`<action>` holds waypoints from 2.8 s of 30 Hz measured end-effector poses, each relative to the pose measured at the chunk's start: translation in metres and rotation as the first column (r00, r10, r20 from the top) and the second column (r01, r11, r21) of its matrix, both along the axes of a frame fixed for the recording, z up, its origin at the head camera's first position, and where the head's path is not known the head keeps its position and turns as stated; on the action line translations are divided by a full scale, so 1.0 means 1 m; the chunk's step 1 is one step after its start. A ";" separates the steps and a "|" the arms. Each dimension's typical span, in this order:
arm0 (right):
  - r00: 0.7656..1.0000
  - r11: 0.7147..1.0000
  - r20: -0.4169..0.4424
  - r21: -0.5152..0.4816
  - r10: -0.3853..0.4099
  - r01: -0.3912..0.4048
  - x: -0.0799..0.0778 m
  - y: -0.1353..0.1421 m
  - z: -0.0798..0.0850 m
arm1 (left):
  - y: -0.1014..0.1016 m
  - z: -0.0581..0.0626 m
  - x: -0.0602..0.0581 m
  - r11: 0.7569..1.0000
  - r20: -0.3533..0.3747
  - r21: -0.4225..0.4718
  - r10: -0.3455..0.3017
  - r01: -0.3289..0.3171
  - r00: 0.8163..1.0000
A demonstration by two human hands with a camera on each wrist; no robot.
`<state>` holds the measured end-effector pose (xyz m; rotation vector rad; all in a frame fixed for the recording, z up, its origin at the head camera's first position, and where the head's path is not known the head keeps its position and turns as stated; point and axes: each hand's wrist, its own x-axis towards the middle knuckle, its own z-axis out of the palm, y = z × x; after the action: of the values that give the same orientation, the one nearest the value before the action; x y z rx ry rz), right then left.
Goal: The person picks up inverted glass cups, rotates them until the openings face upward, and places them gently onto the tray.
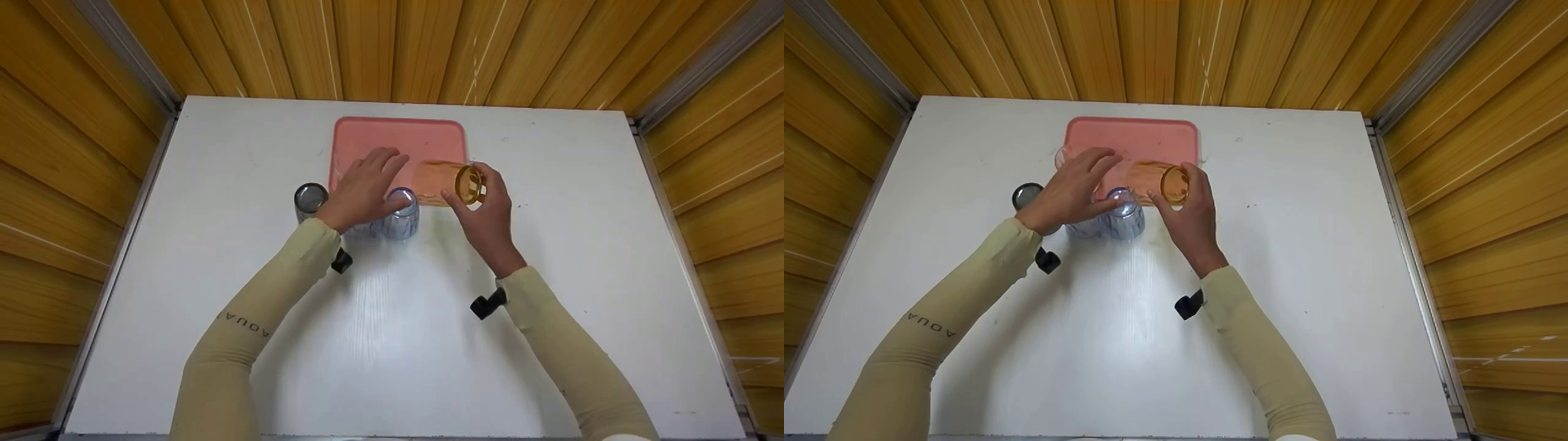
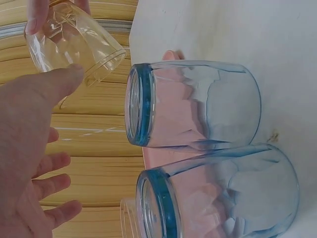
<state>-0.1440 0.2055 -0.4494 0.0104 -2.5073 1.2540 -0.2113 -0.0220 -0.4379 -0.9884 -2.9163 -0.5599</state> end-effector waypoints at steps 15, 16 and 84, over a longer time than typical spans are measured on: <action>1.000 0.999 0.021 -0.032 0.012 -0.012 0.004 -0.003 0.000 | 0.003 -0.001 0.005 0.999 -0.024 0.027 -0.024 0.025 0.999; 1.000 0.999 0.020 -0.034 0.012 -0.011 0.004 -0.003 0.000 | 0.004 -0.001 0.005 0.999 -0.025 0.026 -0.025 0.025 0.999; 0.985 0.891 0.132 -0.452 0.109 -0.038 0.005 0.003 -0.002 | 0.012 0.005 0.026 0.967 0.167 0.254 -0.063 0.019 0.984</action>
<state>-0.1387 0.2086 -0.4513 -0.1070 -2.2919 1.9061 -0.1855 -0.0101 -0.4329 -1.0144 -2.8732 -1.0389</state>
